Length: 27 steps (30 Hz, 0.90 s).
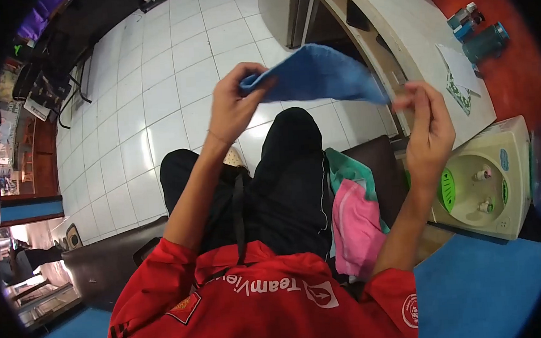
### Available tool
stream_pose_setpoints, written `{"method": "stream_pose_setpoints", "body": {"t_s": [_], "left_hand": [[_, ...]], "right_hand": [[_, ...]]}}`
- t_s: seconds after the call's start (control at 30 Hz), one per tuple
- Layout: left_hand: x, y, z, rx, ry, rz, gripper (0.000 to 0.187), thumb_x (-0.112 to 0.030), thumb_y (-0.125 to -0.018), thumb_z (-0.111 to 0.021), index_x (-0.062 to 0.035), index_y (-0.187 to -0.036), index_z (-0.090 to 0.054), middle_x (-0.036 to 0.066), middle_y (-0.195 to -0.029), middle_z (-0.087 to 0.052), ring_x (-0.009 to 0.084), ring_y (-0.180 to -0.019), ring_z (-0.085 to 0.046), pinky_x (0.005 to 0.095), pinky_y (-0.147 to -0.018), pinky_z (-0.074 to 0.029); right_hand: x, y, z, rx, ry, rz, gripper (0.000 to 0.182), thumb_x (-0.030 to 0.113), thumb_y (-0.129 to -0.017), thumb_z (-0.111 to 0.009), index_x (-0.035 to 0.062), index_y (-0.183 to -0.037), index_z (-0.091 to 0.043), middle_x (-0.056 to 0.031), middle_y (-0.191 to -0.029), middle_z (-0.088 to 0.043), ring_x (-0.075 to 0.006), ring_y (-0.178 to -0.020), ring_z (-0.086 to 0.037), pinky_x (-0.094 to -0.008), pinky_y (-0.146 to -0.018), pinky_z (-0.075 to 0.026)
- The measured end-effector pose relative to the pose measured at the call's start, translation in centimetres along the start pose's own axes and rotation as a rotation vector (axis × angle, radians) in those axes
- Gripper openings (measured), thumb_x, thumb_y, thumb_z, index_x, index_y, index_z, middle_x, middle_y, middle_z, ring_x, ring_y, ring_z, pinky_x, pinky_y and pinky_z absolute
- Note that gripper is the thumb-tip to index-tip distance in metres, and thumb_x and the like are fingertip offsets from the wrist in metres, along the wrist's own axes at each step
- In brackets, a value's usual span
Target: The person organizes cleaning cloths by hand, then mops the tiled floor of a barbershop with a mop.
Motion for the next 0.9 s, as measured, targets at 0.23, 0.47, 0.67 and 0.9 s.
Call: {"method": "stream_pose_setpoints", "body": {"t_s": [0.23, 0.47, 0.67, 0.9], "left_hand": [[1.1, 5.0, 2.4, 0.246, -0.213, -0.148, 0.035, 0.013, -0.061, -0.051, -0.0037, -0.092, -0.06, 0.01, -0.087, -0.062, 0.0243, -0.082, -0.062, 0.0285, -0.072, -0.048], [-4.7, 1.8, 3.7, 0.225, -0.347, -0.247, 0.031, 0.006, -0.061, -0.06, -0.0047, -0.091, -0.057, 0.011, -0.082, -0.059, 0.0288, -0.077, -0.059, 0.0337, -0.067, -0.047], [-4.4, -0.7, 9.1, 0.212, -0.561, -0.195, 0.024, 0.003, -0.069, -0.066, -0.0059, -0.09, -0.059, 0.006, -0.085, -0.062, 0.0196, -0.079, -0.062, 0.0282, -0.066, -0.05], [-9.2, 4.1, 8.4, 0.365, -0.393, -0.168, 0.03, 0.009, -0.066, -0.061, -0.0049, -0.092, -0.061, 0.009, -0.089, -0.06, 0.025, -0.083, -0.06, 0.0321, -0.07, -0.049]], "right_hand": [[-2.3, 7.5, -5.9, 0.38, 0.049, -0.173, 0.064, 0.013, -0.072, -0.072, 0.0033, -0.127, -0.041, -0.0145, -0.121, -0.049, -0.0218, -0.108, -0.05, -0.0332, -0.085, -0.044], [-4.3, 13.1, -16.7, 0.611, 0.104, -0.172, 0.055, 0.007, -0.071, -0.064, 0.0057, -0.124, -0.048, -0.0192, -0.118, -0.053, -0.0314, -0.109, -0.053, -0.0392, -0.086, -0.044], [-1.7, 5.5, -13.2, 0.456, -0.024, -0.071, 0.059, -0.014, -0.064, -0.036, 0.0014, -0.118, -0.054, -0.0205, -0.105, -0.061, -0.0246, -0.103, -0.058, -0.0323, -0.089, -0.041], [5.4, 2.9, -6.4, 0.462, 0.159, 0.224, 0.064, -0.016, -0.058, -0.034, 0.0011, -0.117, -0.055, -0.0172, -0.117, -0.055, -0.0282, -0.115, -0.049, -0.0363, -0.099, -0.034]]}}
Point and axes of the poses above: each hand's wrist, its own y-axis away from the middle knuckle, its own z-axis out of the back of the hand, x = y × z, the point moved 6 cm from there along -y, towards the middle knuckle
